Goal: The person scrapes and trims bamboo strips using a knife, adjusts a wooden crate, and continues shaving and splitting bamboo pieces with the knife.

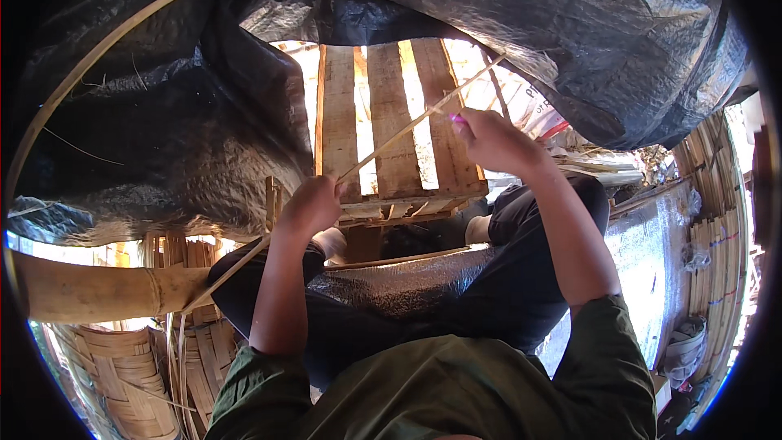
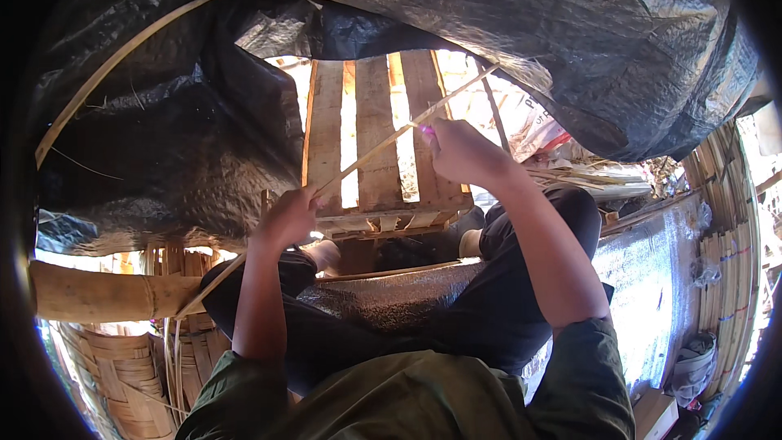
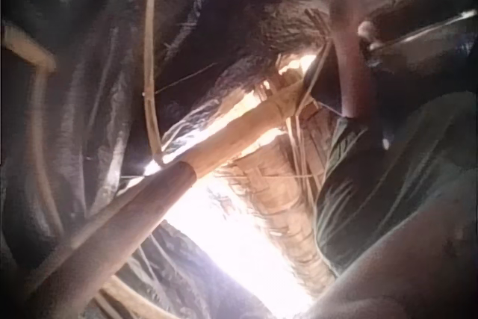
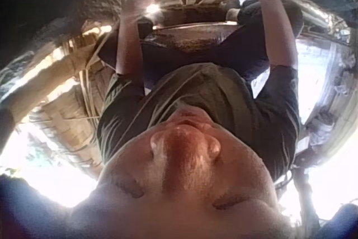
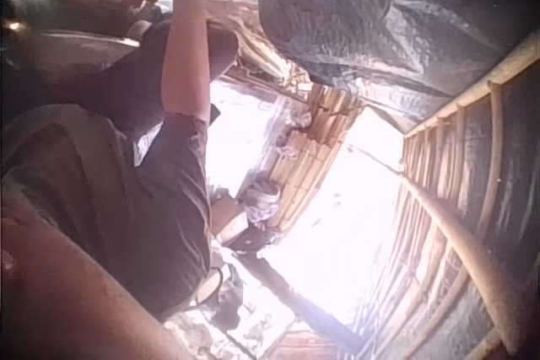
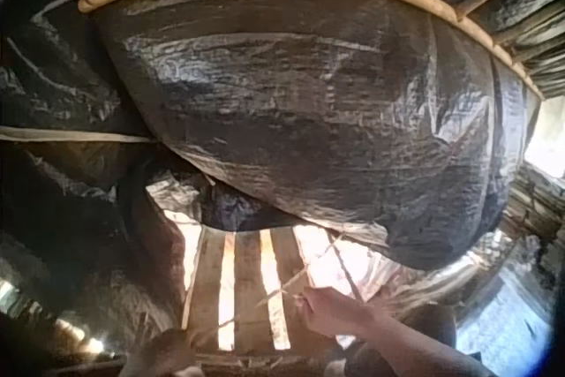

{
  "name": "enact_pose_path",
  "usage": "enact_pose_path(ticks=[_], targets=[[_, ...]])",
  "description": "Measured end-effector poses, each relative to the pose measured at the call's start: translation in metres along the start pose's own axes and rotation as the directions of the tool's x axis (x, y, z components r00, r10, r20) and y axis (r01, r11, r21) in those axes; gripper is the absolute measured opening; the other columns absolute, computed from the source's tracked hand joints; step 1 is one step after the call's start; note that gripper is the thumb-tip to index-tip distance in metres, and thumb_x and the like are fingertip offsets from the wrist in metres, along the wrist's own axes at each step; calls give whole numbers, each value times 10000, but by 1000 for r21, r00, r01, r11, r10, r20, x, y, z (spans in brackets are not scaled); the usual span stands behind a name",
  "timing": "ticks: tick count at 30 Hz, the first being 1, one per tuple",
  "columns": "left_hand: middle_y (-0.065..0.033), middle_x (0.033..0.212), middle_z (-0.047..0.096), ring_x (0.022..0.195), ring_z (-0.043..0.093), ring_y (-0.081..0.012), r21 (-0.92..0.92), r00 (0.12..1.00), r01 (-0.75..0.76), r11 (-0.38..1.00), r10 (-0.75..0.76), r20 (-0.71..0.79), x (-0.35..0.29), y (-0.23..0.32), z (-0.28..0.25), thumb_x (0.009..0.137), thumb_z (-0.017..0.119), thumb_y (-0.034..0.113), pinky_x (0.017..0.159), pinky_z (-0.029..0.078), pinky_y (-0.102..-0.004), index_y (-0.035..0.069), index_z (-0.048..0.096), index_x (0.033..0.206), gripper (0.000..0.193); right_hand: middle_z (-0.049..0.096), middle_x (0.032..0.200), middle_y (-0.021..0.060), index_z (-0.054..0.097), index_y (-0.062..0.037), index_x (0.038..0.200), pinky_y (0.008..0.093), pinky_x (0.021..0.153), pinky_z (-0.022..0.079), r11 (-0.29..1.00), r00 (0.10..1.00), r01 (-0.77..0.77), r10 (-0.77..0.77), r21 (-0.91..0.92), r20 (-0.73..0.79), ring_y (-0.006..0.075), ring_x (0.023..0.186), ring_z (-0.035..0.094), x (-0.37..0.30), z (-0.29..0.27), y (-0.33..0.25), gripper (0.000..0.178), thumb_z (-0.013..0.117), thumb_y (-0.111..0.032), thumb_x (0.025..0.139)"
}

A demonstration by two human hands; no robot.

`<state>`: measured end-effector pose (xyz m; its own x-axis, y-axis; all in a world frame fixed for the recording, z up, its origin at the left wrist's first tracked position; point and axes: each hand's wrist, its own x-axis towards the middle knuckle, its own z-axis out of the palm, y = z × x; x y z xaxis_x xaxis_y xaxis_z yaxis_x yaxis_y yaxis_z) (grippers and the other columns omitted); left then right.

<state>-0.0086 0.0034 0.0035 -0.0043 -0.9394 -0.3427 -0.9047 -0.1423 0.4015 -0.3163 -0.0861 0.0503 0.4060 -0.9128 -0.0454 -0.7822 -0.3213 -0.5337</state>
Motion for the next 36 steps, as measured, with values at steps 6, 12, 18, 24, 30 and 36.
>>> enact_pose_path(ticks=[6,12,18,24,30,36], targets=[[-296,1026,686,1017,634,-500,-61,1000,-23,998,22,-14,-33,-26,-5,1028,577,183,826,486,-532,-38,600,1104,235,649,1077,288,519,77,1111,473,873,532,965,962,260,-256,34,-91,446,1047,674,18,68,0,311,682,-154,981],[-286,938,686,950,648,-496,-90,998,-62,994,63,2,-44,-31,-7,1009,611,178,795,484,-543,-39,604,1051,221,589,1060,211,522,61,1033,476,881,559,903,904,423,-414,-79,106,393,1028,646,44,111,-7,173,621,67,892],[-239,839,708,872,708,-425,-139,1000,3,990,-2,10,-30,-23,-16,1038,607,338,784,525,-504,-39,646,911,400,599,925,177,531,19,956,473,806,546,899,898,439,-439,-16,-16,389,921,646,58,123,-11,145,646,49,874],[-239,847,712,889,709,-434,-191,993,115,975,-110,37,-30,-17,-14,1050,577,374,784,522,-512,-35,648,919,435,594,893,182,520,24,898,470,754,533,884,889,458,-454,91,-61,393,887,651,56,125,-14,128,646,40,880],[-234,854,713,896,703,-445,-189,999,40,981,-46,-29,-36,-17,-8,1045,583,368,809,523,-531,2,657,1013,375,615,852,220,562,32,980,484,716,528,934,944,322,-306,154,-119,426,813,668,60,124,0,118,648,15,900],[-233,833,710,874,710,-439,-191,999,53,980,-52,13,-35,-20,-6,1030,606,376,790,535,-523,1,665,998,381,628,950,253,517,53,988,516,746,556,970,961,242,-235,34,-144,450,868,680,67,114,12,178,640,-72,960]])
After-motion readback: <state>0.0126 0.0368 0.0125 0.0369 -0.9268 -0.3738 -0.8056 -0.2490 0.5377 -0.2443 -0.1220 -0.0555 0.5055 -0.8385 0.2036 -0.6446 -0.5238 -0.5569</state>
